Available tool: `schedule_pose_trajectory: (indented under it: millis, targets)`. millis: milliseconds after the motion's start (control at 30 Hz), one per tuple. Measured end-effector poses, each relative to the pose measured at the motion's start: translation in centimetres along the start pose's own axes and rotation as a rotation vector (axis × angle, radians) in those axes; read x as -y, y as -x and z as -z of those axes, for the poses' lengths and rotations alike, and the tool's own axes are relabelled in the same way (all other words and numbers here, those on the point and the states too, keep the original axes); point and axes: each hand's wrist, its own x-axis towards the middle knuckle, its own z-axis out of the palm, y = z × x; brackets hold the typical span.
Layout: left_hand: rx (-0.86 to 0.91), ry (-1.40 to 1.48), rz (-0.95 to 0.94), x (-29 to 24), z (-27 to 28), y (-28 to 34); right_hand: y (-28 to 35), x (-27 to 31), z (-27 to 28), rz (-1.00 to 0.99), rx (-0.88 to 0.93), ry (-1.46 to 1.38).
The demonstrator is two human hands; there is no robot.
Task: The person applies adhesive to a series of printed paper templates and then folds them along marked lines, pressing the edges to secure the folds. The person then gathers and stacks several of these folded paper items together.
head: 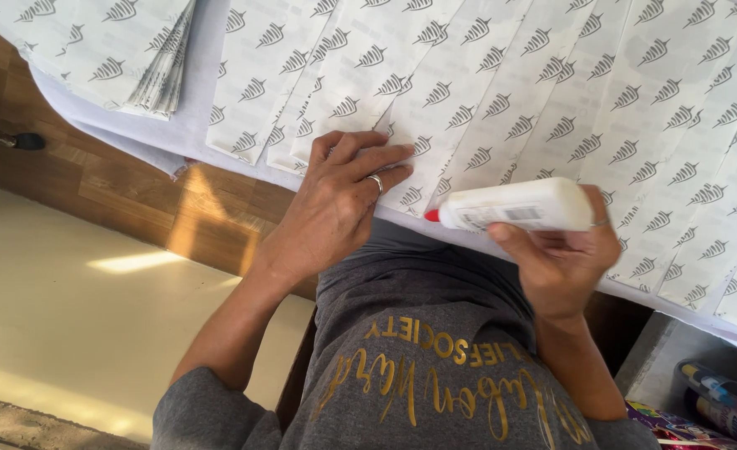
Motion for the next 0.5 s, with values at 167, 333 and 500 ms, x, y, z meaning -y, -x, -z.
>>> schedule_pose_trajectory:
  millis: [167, 333, 500]
  targets:
    - [-0.099, 0.054, 0.055, 0.1, 3.1, 0.0, -0.4, -0.4, 0.2, 0.014, -0.118, -0.131]
    - [-0.097, -0.318, 0.049, 2.5, 4.9, 0.9, -0.9, -0.6, -0.9, 0.05, -0.088, -0.132]
    - [0.02, -0.268, 0.115, 1.0, 3.9, 1.3, -0.9, -0.5, -1.4, 0.05, -0.057, -0.145]
